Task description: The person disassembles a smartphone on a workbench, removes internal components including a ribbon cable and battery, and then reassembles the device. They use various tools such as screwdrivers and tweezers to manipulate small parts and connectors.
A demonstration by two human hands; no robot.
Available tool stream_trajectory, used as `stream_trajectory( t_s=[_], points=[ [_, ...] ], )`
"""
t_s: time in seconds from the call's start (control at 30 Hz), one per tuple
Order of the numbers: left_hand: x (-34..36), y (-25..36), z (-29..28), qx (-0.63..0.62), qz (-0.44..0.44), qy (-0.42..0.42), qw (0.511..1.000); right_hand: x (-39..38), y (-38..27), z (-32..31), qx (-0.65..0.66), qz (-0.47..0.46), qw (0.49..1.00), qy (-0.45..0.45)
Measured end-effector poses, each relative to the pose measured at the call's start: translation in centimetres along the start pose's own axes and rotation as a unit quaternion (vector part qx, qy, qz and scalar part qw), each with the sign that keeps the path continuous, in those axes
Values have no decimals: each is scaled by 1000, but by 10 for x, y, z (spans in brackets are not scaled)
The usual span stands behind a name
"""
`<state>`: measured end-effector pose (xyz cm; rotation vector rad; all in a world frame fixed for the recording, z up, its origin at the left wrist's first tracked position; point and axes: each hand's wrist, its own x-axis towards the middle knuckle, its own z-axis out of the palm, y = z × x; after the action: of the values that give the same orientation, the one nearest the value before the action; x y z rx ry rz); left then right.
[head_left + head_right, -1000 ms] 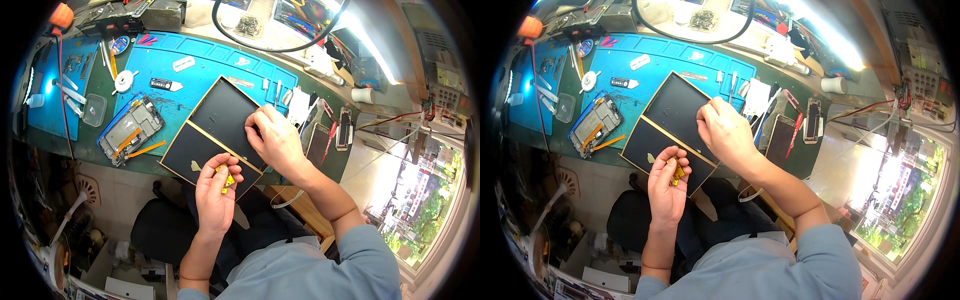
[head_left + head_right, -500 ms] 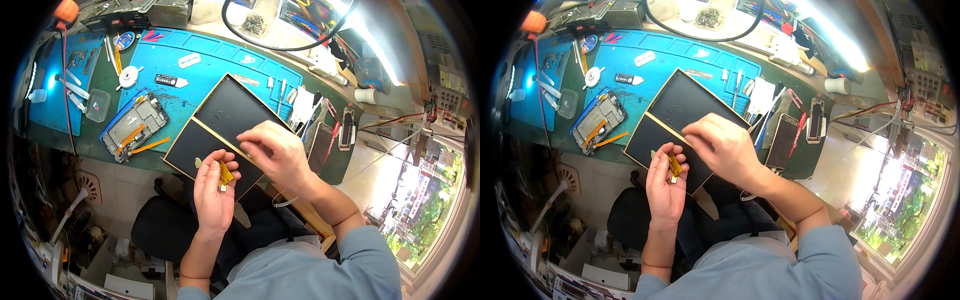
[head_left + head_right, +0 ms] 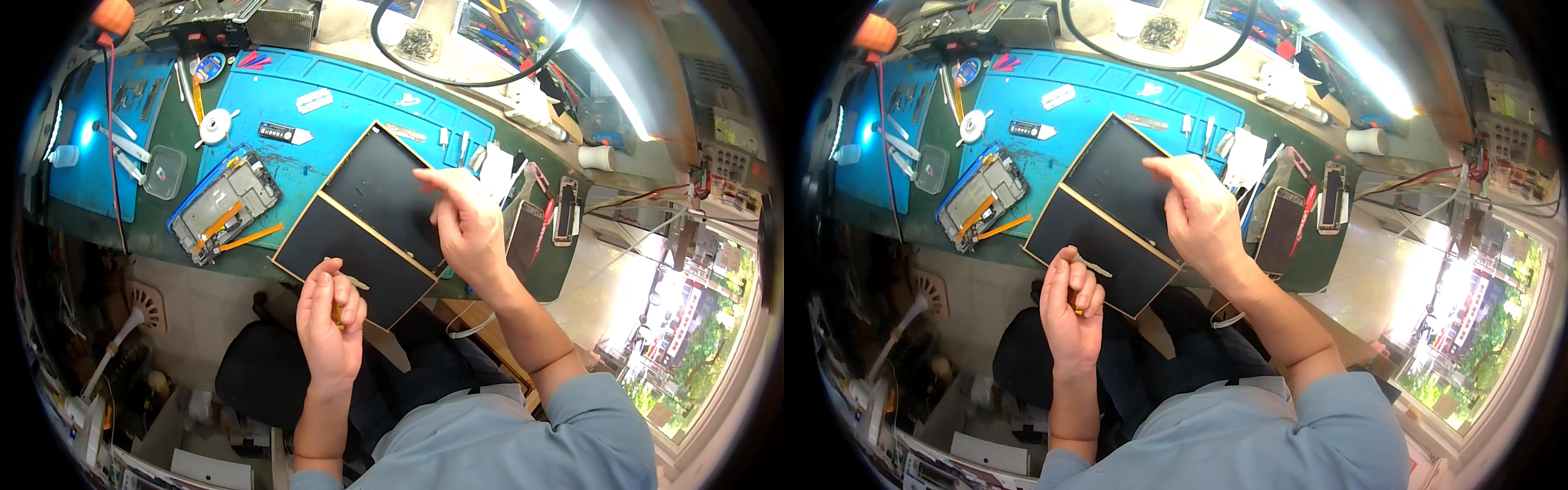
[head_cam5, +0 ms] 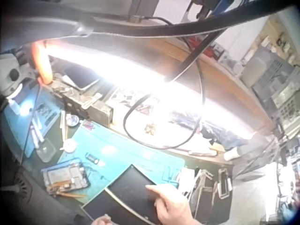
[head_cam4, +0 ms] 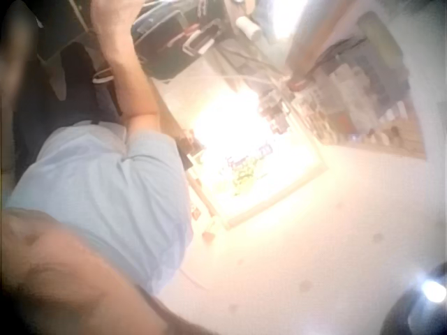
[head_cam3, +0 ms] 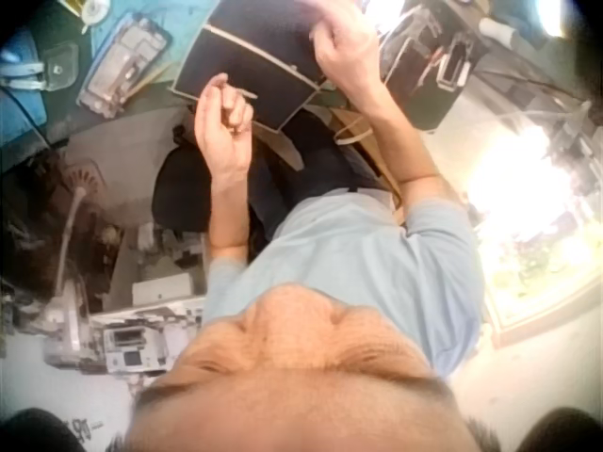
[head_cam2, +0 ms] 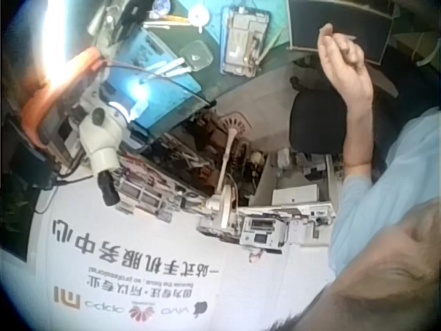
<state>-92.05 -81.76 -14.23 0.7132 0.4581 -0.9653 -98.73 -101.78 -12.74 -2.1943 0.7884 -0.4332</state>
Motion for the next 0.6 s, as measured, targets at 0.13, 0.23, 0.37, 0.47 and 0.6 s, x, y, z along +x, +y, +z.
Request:
stream_trajectory(
  t_s=[0.13, 0.23, 0.37, 0.47, 0.6],
  points=[
    [-3, 1, -7, -4, 22, -1, 1000, -5, 16, -15, -65, -1, 995, 69],
    [-5, 3, 5, -11, 9, 32, 999, -9, 48, -39, -1, 78, 983, 165],
    [-6, 2, -6, -140, -59, -85, 985, -26, 44, -56, 30, 90, 979, 183],
    [-12, 5, 6, -235, -104, -97, 962, -48, 30, -57, 53, 124, 978, 162],
    [-27, 16, 18, -234, -125, -111, 958, -81, -5, -44, 112, 132, 979, 106]
  ],
)
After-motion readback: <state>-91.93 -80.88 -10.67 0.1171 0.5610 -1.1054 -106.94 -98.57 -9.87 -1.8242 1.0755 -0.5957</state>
